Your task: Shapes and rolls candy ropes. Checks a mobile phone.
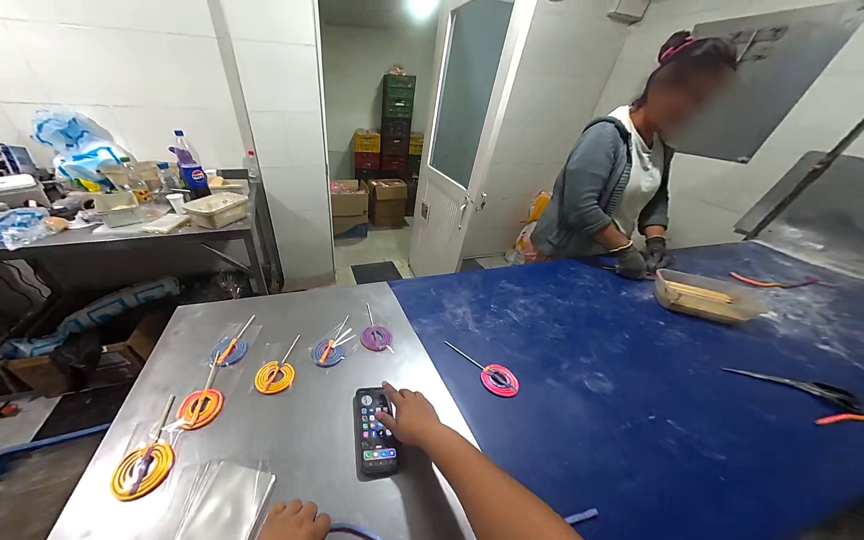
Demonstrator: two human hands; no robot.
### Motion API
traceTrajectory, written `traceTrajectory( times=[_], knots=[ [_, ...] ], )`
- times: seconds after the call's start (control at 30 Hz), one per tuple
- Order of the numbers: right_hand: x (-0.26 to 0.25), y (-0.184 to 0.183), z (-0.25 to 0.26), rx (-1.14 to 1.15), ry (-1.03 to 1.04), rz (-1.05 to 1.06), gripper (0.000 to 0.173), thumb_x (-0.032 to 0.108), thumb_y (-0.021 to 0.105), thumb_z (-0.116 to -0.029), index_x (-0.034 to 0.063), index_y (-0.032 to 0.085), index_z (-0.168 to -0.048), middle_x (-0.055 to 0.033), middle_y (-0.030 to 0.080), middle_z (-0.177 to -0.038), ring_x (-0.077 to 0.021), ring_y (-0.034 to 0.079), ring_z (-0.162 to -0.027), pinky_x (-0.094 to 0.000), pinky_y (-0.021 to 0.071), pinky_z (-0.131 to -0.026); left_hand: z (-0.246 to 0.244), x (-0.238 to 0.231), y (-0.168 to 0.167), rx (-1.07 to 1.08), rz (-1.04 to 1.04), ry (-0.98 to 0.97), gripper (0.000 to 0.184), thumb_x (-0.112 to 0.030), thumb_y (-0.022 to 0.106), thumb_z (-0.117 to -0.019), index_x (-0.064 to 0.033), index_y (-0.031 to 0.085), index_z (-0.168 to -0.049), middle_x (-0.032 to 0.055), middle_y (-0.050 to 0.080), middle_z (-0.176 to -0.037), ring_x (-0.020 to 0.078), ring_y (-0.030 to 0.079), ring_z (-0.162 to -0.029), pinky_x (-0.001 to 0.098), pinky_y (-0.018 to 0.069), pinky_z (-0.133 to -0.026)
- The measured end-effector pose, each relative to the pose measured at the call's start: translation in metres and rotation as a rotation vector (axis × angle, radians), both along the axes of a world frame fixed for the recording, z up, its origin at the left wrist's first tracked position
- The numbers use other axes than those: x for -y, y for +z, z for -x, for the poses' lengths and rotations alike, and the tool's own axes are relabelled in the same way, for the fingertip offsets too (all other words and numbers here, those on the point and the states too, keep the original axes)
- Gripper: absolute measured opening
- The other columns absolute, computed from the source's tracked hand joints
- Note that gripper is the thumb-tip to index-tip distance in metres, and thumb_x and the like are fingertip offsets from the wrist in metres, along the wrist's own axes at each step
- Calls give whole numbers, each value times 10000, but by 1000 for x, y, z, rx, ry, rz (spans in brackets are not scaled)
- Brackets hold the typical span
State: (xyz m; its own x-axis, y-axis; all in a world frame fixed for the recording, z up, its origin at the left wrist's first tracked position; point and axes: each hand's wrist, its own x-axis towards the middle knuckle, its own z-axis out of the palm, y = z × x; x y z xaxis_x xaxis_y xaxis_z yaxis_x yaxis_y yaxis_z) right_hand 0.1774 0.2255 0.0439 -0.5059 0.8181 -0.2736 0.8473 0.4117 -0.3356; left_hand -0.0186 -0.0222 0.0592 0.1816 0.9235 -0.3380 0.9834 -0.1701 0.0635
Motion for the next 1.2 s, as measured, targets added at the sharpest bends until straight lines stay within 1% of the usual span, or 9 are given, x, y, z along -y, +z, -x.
traceTrajectory(
  times=[0.17, 0.27, 0.33, 0.43, 0.6, 0.77, 0.9, 1.07, 1.2],
  knots=[
    [-6, 12, 18, 130, -18, 48, 877, 856, 353, -893, 337, 366, -1600, -200, 459, -1536, -468, 413, -1408, -707, 432, -1014, -6, 4, 14, -70, 166, 302, 448, -432, 550, -955, -53, 720, -1125, 180, 737, -1147, 405, 682, -1127, 641, 511, -931],
    [-1, 3, 6, 62, 17, 27, 856, 836, 351, -907, 286, 468, -1552, -172, 503, -1522, -424, 436, -1413, -684, 387, -1085, -5, 13, 6, 67, -76, 180, 317, -296, 649, -939, -60, 710, -1141, 198, 704, -1131, 412, 676, -1075, 608, 546, -859],
    [6, -6, -9, -66, 33, 41, 763, 766, 385, -951, 201, 636, -1399, -163, 475, -1566, -351, 411, -1474, -633, 316, -1179, -5, 15, -4, 127, -159, 8, 189, -197, 623, -975, -101, 731, -1096, 169, 709, -1101, 385, 681, -1060, 568, 566, -816],
    [27, -13, -35, -322, -17, 28, 638, 637, 444, -1004, 76, 741, -1067, -145, 493, -1556, -270, 463, -1451, -497, 383, -1182, -8, 12, -6, 107, -123, -40, 167, -169, 594, -987, -101, 731, -1056, 157, 714, -1049, 376, 681, -1047, 549, 560, -799],
    [101, -16, -79, -216, 135, -54, 694, 700, 552, -931, 112, 696, -1268, -124, 665, -1317, -283, 577, -1299, -458, 420, -1148, -13, 14, 2, 50, 73, 149, 353, -323, 515, -1037, -44, 718, -1110, 180, 722, -1120, 389, 666, -1128, 582, 531, -909],
    [162, -57, -114, -268, 244, -516, 215, 364, 610, -992, 240, 777, -1048, -28, 729, -959, -247, 698, -995, -477, 557, -952, -25, 17, 15, -68, 159, 352, 424, -408, 516, -992, -61, 739, -1089, 179, 745, -1120, 404, 692, -1103, 645, 510, -923],
    [184, -71, -122, -289, 200, -650, 190, 338, 599, -986, 276, 771, -1039, 19, 718, -940, -203, 690, -978, -433, 559, -909, -24, 25, -4, 65, -195, 74, 159, -126, 645, -940, -109, 743, -1065, 160, 713, -1052, 375, 697, -989, 557, 564, -792],
    [188, -73, -127, -300, 217, -687, 222, 398, 569, -1000, 292, 763, -1011, 37, 696, -881, -182, 674, -892, -399, 554, -778, -32, 10, 14, -28, 283, 306, 339, -305, 478, -1046, -73, 663, -1210, 183, 714, -1181, 395, 691, -1113, 617, 550, -882],
    [189, -73, -129, -325, 253, -690, 217, 402, 577, -991, 284, 759, -997, 37, 685, -867, -174, 664, -870, -382, 548, -748, -37, 12, 19, -78, 268, 474, 414, -394, 518, -995, -69, 682, -1192, 185, 722, -1178, 397, 696, -1111, 622, 558, -857]
  ],
)
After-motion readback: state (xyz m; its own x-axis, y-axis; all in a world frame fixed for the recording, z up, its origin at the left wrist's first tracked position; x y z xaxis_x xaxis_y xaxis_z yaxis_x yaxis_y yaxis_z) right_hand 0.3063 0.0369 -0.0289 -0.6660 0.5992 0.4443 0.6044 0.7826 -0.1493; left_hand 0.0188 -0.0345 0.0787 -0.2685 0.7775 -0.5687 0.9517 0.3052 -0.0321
